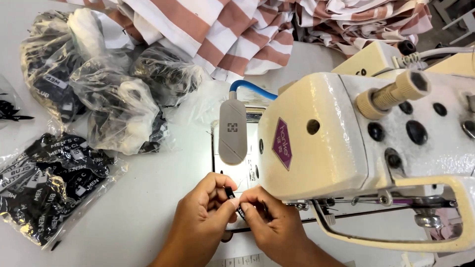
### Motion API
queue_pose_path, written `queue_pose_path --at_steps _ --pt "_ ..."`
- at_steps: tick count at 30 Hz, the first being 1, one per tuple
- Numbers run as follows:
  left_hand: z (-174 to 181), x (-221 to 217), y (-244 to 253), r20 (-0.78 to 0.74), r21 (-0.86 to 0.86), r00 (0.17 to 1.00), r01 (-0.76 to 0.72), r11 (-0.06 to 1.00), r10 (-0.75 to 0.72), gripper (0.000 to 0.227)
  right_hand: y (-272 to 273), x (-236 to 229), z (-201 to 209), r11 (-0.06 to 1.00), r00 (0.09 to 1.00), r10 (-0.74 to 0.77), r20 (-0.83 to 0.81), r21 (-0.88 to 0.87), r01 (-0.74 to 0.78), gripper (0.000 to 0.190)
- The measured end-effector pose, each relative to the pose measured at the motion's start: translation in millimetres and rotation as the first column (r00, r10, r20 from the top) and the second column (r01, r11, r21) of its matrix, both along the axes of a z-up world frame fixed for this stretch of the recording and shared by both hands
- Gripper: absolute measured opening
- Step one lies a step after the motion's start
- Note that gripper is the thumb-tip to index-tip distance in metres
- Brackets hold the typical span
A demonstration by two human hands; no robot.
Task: Sew and prepare small fabric labels or tags using an industrial sewing machine.
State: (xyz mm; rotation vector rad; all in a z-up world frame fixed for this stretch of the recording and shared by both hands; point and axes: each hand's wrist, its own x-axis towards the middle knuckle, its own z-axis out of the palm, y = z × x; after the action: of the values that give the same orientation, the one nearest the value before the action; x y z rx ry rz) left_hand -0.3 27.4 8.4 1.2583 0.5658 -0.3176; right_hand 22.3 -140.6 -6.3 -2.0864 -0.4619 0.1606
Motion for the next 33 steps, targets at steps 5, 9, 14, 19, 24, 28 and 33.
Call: queue_pose_path --at_steps 5,9,14,19,24,28,33 --pt "1.7 2.5 2.3 0.016 -0.012 0.997 -0.076 0.997 0.076 0.012 -3.6 -4.0 7.1 0.98 0.994 -0.086 -0.068 -0.187 0.072 0.009" --pt "2.5 3.8 3.4 -0.008 -0.015 0.992 -0.129 0.991 0.129 0.012 -6.6 -6.5 30.3 0.879 0.983 -0.007 -0.181 -0.471 -0.08 0.039" --pt "-1.8 3.7 1.5 0.032 -0.011 0.988 -0.151 0.989 0.151 0.011 -9.3 2.3 12.1 0.859 0.984 0.179 -0.016 -0.485 -0.164 0.027" --pt "-12.0 1.3 -3.3 0.071 -0.023 0.987 -0.141 0.99 0.142 0.01 -9.7 5.1 1.8 0.828 0.979 0.197 -0.047 -0.528 -0.192 0.027" --pt "-10.3 -0.6 -3.1 0.075 -0.02 0.987 -0.141 0.99 0.142 0.01 -8.9 4.2 4.1 0.849 0.973 0.224 0.052 -0.501 -0.169 0.024" --pt "-18.2 -1.8 -3.8 0.124 0.02 0.985 -0.122 0.992 0.119 0.011 -6.4 4.7 5.6 0.865 0.958 0.259 0.122 -0.471 -0.174 0.024" --pt "-18.4 -2.6 -4.2 0.098 0.032 0.989 -0.115 0.993 0.112 0.014 -9.1 5.1 3.2 0.863 0.96 0.263 0.095 -0.468 -0.19 0.025"
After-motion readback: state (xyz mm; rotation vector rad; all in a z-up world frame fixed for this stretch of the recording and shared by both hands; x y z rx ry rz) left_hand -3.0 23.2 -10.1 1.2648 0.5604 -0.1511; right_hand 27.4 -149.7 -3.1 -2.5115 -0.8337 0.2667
